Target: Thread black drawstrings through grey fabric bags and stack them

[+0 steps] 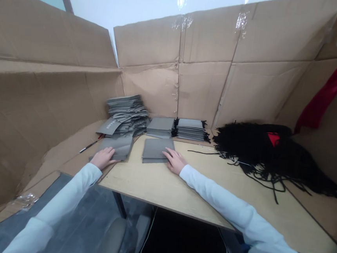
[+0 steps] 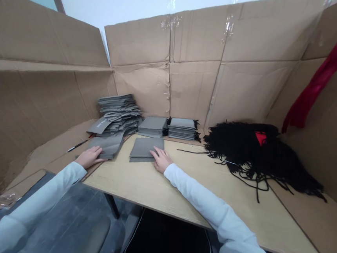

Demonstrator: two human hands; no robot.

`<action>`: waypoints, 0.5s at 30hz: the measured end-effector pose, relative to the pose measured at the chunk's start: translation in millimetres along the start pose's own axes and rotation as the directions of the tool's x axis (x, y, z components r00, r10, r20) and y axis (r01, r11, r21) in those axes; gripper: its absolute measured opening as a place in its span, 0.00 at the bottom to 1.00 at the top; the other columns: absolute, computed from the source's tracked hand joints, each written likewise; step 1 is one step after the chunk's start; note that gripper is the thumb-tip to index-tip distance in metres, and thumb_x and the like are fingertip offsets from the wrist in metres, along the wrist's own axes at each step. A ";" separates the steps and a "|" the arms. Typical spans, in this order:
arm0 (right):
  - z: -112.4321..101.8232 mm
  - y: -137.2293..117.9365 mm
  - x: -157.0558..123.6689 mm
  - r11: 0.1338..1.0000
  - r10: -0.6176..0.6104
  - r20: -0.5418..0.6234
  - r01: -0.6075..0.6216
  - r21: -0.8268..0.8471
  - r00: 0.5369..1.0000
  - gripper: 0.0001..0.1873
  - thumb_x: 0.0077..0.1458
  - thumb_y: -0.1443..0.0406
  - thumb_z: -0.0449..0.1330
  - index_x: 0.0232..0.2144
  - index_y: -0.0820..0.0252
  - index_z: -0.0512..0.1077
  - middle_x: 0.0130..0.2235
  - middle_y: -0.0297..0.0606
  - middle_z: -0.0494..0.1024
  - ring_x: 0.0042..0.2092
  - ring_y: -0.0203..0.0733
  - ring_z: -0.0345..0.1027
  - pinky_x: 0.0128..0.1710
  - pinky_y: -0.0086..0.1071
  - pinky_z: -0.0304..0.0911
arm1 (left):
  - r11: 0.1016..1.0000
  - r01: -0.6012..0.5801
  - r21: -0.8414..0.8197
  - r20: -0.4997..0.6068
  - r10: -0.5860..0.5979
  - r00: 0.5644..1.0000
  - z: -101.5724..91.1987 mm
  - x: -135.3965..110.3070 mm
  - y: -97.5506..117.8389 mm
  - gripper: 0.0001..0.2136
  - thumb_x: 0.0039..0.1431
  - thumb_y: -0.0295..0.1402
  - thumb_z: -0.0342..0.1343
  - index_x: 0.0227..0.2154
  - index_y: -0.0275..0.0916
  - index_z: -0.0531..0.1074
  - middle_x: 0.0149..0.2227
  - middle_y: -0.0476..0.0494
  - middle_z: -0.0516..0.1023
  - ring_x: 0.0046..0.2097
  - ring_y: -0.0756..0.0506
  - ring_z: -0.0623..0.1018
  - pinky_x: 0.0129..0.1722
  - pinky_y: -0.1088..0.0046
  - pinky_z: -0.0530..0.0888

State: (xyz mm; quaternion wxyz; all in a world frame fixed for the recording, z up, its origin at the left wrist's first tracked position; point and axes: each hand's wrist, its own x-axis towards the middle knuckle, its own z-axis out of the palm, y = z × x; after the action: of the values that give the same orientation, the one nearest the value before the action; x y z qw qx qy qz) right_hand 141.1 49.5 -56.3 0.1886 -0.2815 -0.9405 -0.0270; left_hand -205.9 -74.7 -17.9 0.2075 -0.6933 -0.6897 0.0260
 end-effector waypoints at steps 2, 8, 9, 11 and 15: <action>0.8 -0.5 -0.2 1.000 0.013 0.032 -0.014 0.019 0.999 0.26 0.47 0.69 0.47 0.51 0.62 0.57 0.52 0.45 0.59 0.51 0.44 0.52 0.48 0.38 0.49 | 0.998 0.000 -0.056 0.049 0.002 0.999 -3.4 -4.3 1.2 0.25 0.52 0.51 0.38 0.41 0.37 0.65 0.41 0.38 0.68 0.42 0.42 0.69 0.40 0.69 0.65; -4.6 0.0 5.3 1.000 0.006 0.122 -0.006 -0.005 0.993 0.22 0.49 0.66 0.47 0.49 0.58 0.60 0.46 0.43 0.65 0.46 0.44 0.58 0.42 0.38 0.54 | 0.997 0.012 -0.080 0.120 -0.002 0.993 -12.3 -10.7 8.7 0.21 0.56 0.44 0.35 0.50 0.45 0.59 0.46 0.42 0.68 0.44 0.44 0.69 0.41 0.71 0.65; -6.0 0.0 6.3 1.000 -0.001 0.137 0.003 -0.013 0.991 0.22 0.49 0.66 0.47 0.49 0.58 0.60 0.46 0.43 0.65 0.45 0.44 0.58 0.41 0.37 0.54 | 0.998 0.018 -0.062 0.125 -0.010 0.992 -13.9 -10.5 10.7 0.21 0.56 0.44 0.35 0.50 0.44 0.60 0.46 0.42 0.68 0.44 0.44 0.70 0.41 0.71 0.66; -8.1 -0.6 7.6 0.999 -0.026 0.155 0.030 -0.024 0.988 0.22 0.49 0.67 0.47 0.49 0.58 0.59 0.46 0.43 0.65 0.45 0.44 0.58 0.41 0.37 0.55 | 0.999 0.041 -0.017 0.139 -0.038 0.990 -18.0 -10.5 16.3 0.21 0.57 0.44 0.35 0.47 0.42 0.63 0.44 0.40 0.69 0.42 0.43 0.71 0.37 0.70 0.67; -8.1 -5.9 9.2 0.997 -0.064 0.164 0.072 -0.040 0.984 0.24 0.49 0.69 0.46 0.51 0.58 0.57 0.47 0.44 0.65 0.46 0.45 0.57 0.41 0.37 0.55 | 0.990 0.119 0.080 0.143 -0.129 0.981 -27.8 -15.0 33.6 0.21 0.57 0.42 0.32 0.37 0.35 0.67 0.35 0.35 0.73 0.35 0.39 0.74 0.30 0.66 0.67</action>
State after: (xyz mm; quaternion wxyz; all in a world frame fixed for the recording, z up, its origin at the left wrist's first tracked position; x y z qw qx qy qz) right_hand 133.6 48.1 -45.0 0.1037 -0.2547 -0.9609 -0.0317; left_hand -165.8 -95.0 -7.2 0.1816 -0.6372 -0.7437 0.0891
